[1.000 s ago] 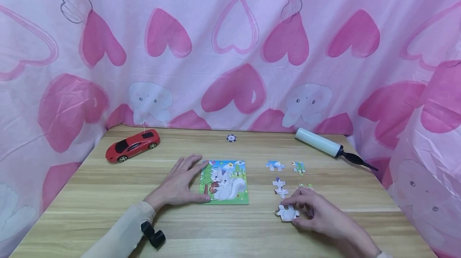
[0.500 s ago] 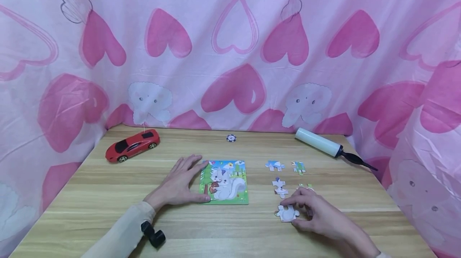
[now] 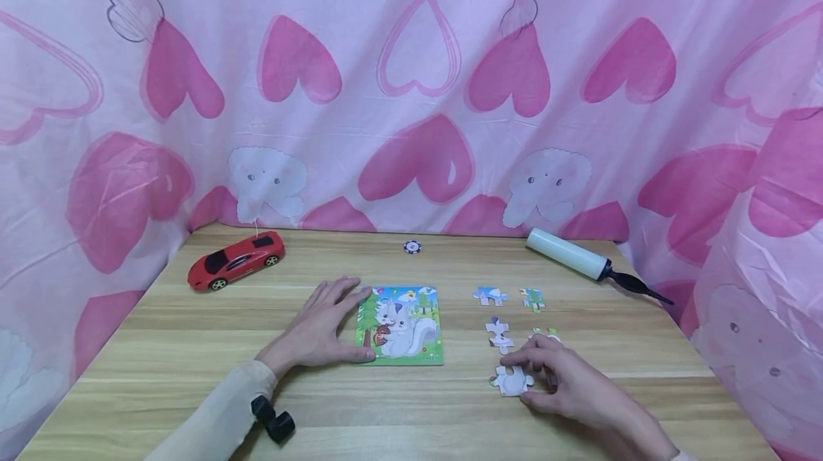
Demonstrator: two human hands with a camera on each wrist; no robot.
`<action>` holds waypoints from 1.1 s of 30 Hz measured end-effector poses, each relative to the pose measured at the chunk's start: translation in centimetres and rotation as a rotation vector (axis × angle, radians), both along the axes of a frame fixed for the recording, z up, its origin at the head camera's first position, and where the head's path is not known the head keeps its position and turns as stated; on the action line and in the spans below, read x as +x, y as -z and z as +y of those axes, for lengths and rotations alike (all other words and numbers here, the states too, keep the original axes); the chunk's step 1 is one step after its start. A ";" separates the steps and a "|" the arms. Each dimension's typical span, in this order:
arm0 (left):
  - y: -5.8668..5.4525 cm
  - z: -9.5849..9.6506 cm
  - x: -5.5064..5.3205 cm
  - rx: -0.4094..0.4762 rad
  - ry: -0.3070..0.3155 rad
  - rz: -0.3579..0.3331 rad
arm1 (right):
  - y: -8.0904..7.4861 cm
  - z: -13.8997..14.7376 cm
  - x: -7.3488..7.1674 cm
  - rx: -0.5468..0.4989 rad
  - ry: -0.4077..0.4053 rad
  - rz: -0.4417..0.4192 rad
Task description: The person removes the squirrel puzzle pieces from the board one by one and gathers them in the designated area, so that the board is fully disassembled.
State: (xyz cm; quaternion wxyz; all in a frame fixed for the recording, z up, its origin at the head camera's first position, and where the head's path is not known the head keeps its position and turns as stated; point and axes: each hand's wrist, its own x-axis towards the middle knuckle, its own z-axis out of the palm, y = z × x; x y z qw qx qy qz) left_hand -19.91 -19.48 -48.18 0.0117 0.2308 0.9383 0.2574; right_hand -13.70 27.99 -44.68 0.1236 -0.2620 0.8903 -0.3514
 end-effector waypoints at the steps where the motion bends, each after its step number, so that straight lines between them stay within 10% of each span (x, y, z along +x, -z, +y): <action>1: 0.0 0.0 0.0 0.001 0.000 0.000 | 0.0 0.0 0.0 0.003 0.001 0.004; 22: -0.2 0.1 0.1 -0.009 -0.002 0.000 | -2.2 -0.9 -0.3 0.028 0.072 0.244; 33: 0.0 0.1 0.0 -0.007 -0.004 0.001 | -3.5 -3.9 -2.4 -0.194 0.176 0.353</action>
